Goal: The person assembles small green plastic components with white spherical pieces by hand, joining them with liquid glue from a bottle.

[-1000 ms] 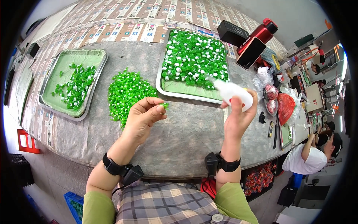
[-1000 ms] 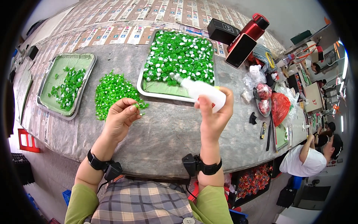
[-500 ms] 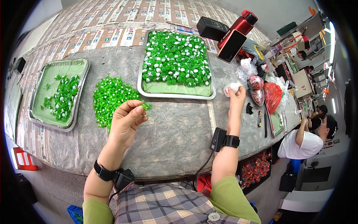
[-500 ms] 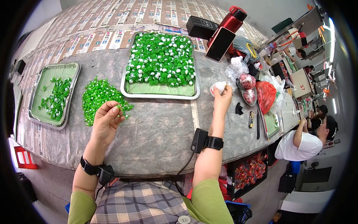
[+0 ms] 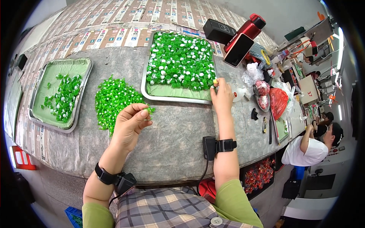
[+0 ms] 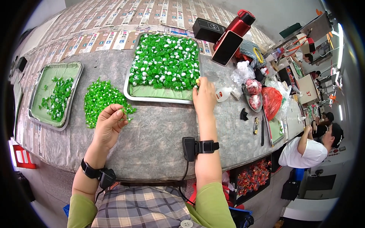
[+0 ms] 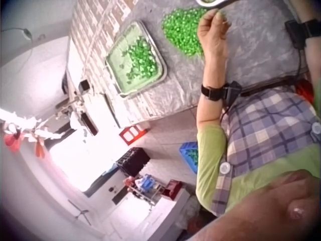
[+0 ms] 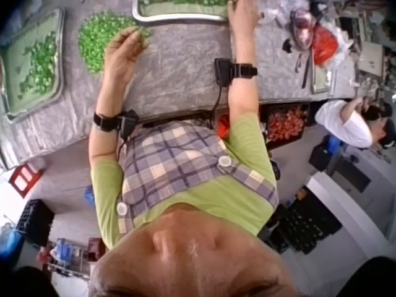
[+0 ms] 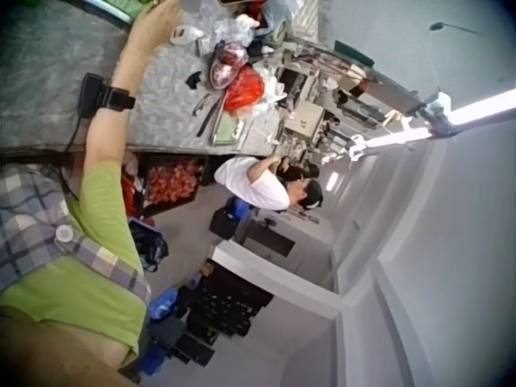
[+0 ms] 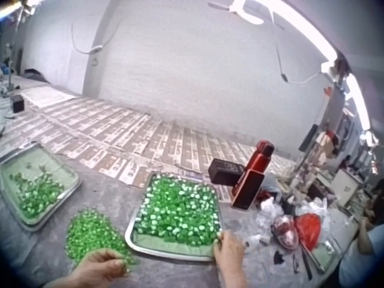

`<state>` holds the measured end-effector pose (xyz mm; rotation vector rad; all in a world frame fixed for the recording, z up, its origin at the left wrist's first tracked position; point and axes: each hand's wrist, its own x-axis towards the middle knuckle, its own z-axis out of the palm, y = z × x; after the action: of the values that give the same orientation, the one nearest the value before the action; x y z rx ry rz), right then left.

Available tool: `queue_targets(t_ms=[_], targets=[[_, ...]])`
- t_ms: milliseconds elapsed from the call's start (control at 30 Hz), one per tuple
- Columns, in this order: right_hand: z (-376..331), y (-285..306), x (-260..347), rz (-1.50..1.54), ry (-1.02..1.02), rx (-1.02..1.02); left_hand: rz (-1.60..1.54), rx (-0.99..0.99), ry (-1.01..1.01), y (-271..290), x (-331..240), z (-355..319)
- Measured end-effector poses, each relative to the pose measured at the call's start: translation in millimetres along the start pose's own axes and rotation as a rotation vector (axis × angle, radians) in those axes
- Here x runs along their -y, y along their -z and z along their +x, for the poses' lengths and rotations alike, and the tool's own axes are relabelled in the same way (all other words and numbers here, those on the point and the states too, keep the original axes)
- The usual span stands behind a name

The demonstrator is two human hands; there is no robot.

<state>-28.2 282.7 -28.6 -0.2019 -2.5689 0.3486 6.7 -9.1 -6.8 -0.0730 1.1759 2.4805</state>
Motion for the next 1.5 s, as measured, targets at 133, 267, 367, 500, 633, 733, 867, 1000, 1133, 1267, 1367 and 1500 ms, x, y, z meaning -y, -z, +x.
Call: queue_targets(t_ms=[133,267,367,500,633,733,867,1000,1133,1267,1367,1500], targets=[[-0.6,-2.0,1.3,-0.052,0.047,0.002,0.002,0.011,0.008,-1.5,-0.9,-1.0],[-2.0,8.4,9.8,0.102,-0.082,-0.039,0.001,0.026,0.003,0.7,-0.7,-0.5],[-4.8,31.7,39.2,0.780,-0.255,0.043,0.015,0.037,0.026,-0.4,-0.2,-2.3],[-23.4,37.7,88.7,1.336,-0.200,0.450,0.025,0.108,0.077,-0.6,0.8,-2.6],[-38.1,34.4,114.9,1.510,-0.260,0.700,0.017,0.146,0.083,-5.5,-0.1,-3.6],[-41.6,31.6,121.8,1.538,-0.262,0.752,0.018,0.144,0.082,-5.6,-1.2,-4.0],[-42.3,29.2,122.9,1.565,-0.303,0.804,-0.020,0.145,0.075,-4.0,-1.5,-4.1],[-45.5,25.2,122.5,1.635,-0.377,0.849,-0.040,0.153,0.072,-2.4,-1.5,-3.2],[-45.7,23.9,119.8,1.655,-0.372,0.854,-0.022,0.152,0.071,-5.4,-3.3,-4.1],[-42.8,28.8,116.4,1.534,-0.286,0.805,0.040,0.152,0.050,-4.7,-0.3,-3.6],[-42.9,30.1,116.0,1.540,-0.287,0.827,0.057,0.160,0.055,-4.7,0.3,-4.1],[-42.1,29.1,113.6,1.679,-0.385,0.913,0.030,0.161,0.038,-4.2,-0.4,-5.0]])
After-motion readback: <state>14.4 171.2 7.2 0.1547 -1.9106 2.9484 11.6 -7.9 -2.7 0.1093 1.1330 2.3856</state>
